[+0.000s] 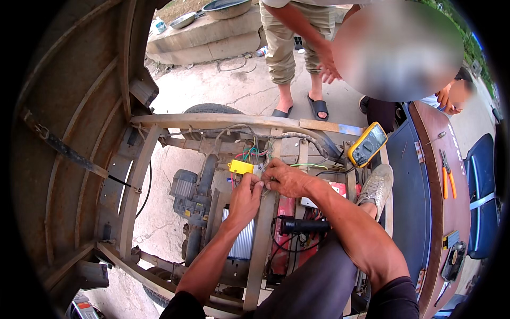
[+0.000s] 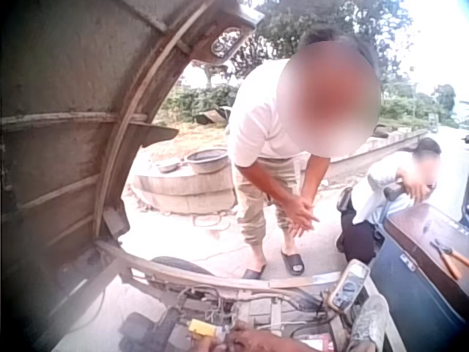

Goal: The person manipulates electrical wires and connectors within the chassis of a vehicle. They use a multimeter to check connections and handle a yellow plastic component, adjusting several wires by hand.

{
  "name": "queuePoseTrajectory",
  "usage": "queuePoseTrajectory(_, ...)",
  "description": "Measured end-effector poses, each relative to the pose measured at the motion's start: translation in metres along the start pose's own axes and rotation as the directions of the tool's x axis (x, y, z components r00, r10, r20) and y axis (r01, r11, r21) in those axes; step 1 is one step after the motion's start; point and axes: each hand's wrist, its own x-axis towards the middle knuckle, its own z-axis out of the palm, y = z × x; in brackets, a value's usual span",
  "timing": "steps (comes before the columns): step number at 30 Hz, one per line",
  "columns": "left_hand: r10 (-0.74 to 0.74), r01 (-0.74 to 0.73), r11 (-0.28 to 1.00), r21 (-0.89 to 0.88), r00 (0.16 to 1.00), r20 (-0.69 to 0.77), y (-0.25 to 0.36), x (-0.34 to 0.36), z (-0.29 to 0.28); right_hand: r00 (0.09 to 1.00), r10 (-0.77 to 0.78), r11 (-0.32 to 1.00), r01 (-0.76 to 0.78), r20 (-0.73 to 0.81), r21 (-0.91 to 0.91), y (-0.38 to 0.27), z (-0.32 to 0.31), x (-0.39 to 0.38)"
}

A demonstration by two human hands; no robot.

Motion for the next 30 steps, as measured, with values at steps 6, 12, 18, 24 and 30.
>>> queuePoseTrajectory(6,-0.042,0.039,0.995,-0.09,0.999,-0.032,0.005,0.003,0.005,0.999,-0.034,0.999,0.034,-0.037,-0.003,0.002,0.0,-0.002)
queuePoseTrajectory(12,0.328,-0.317,0.934,0.165,0.944,-0.043,-0.008,-0.007,0.0,0.996,-0.061,0.998,0.06,-0.069,-0.014,0.001,-0.001,-0.001)
queuePoseTrajectory(18,0.326,-0.323,0.926,0.194,0.945,0.016,-0.003,-0.011,0.0,0.996,-0.055,0.998,0.053,-0.066,-0.044,0.003,-0.001,-0.002)
queuePoseTrajectory(24,0.173,-0.202,0.966,0.158,0.968,0.182,-0.013,-0.001,-0.006,1.0,0.004,0.997,-0.007,-0.029,-0.076,-0.01,-0.001,0.0)
queuePoseTrajectory(30,0.203,-0.234,0.96,0.156,0.96,0.192,-0.018,0.004,-0.006,0.999,-0.01,1.0,0.009,-0.046,-0.029,-0.005,0.0,-0.001)
